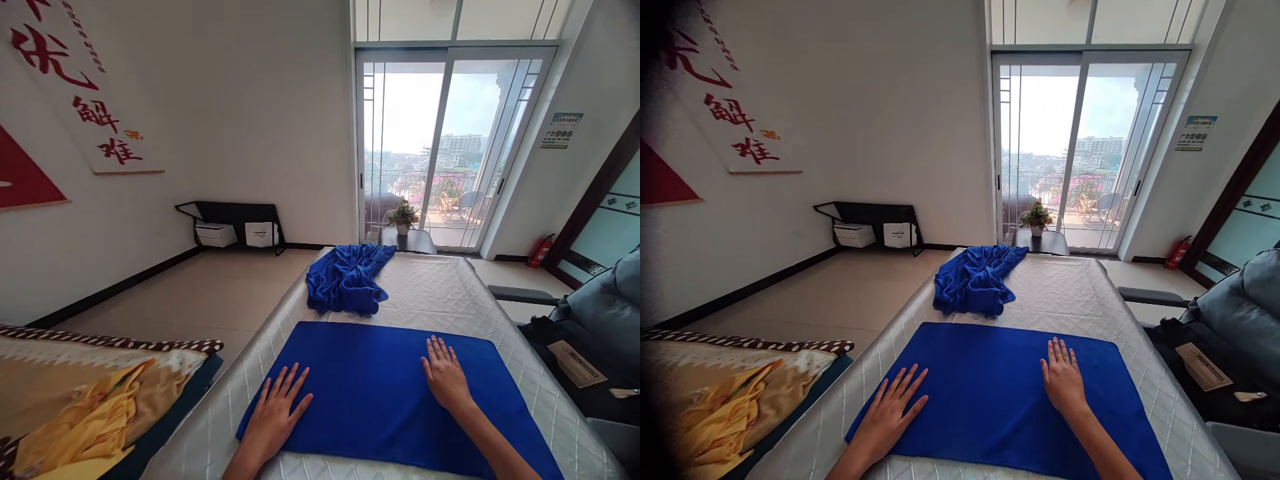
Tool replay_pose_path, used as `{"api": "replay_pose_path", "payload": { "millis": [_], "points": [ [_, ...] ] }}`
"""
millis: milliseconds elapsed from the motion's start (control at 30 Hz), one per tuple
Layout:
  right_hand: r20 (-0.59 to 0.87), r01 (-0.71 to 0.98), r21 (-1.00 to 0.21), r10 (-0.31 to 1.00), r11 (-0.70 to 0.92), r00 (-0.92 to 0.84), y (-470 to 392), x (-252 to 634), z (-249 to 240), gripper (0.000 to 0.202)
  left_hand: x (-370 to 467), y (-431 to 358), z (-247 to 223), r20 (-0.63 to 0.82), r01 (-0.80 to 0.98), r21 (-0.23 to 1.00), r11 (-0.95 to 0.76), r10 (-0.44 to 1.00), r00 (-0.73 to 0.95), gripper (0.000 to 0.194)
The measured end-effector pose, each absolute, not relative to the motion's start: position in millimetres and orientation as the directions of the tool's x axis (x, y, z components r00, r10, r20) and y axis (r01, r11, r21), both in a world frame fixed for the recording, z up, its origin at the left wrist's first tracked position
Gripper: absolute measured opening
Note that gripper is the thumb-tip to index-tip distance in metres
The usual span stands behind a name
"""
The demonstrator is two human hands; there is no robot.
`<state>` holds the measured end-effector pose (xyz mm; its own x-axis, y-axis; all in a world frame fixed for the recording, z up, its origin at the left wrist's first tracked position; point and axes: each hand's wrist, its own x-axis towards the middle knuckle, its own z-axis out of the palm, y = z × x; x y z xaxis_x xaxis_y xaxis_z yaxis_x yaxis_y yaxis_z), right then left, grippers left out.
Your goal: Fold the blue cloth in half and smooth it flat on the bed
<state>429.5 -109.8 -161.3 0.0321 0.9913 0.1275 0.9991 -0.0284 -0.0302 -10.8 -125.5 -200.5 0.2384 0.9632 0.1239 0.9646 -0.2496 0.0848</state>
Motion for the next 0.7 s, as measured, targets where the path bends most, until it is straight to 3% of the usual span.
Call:
{"api": "replay_pose_path", "payload": {
  "millis": [167, 333, 500, 700],
  "points": [
    [0.030, 0.907, -0.287, 0.949, 0.308, -0.313, -129.6, 297.7, -154.6, 0.071, -10.3, -122.1, -203.6, 0.135, 0.968, 0.088, -0.233, 0.966, 0.220, 0.065],
    [0.019, 0.820, -0.408, 0.902, 0.401, -0.432, -138.9, 244.1, -162.5, 0.075, -11.4, -124.2, -205.1, 0.149, 0.967, 0.085, -0.240, 0.963, 0.225, 0.064],
    [-0.006, 0.841, -0.401, 0.917, 0.363, -0.398, -150.3, 281.8, -164.0, 0.072, -14.3, -125.7, -206.5, 0.146, 0.971, 0.083, -0.224, 0.967, 0.211, 0.066],
    [0.066, 0.965, -0.234, 0.992, 0.119, -0.107, -191.0, 409.1, -182.6, 0.068, -20.1, -122.4, -219.7, 0.180, 0.969, 0.053, -0.240, 0.957, 0.227, 0.062]
  ]
}}
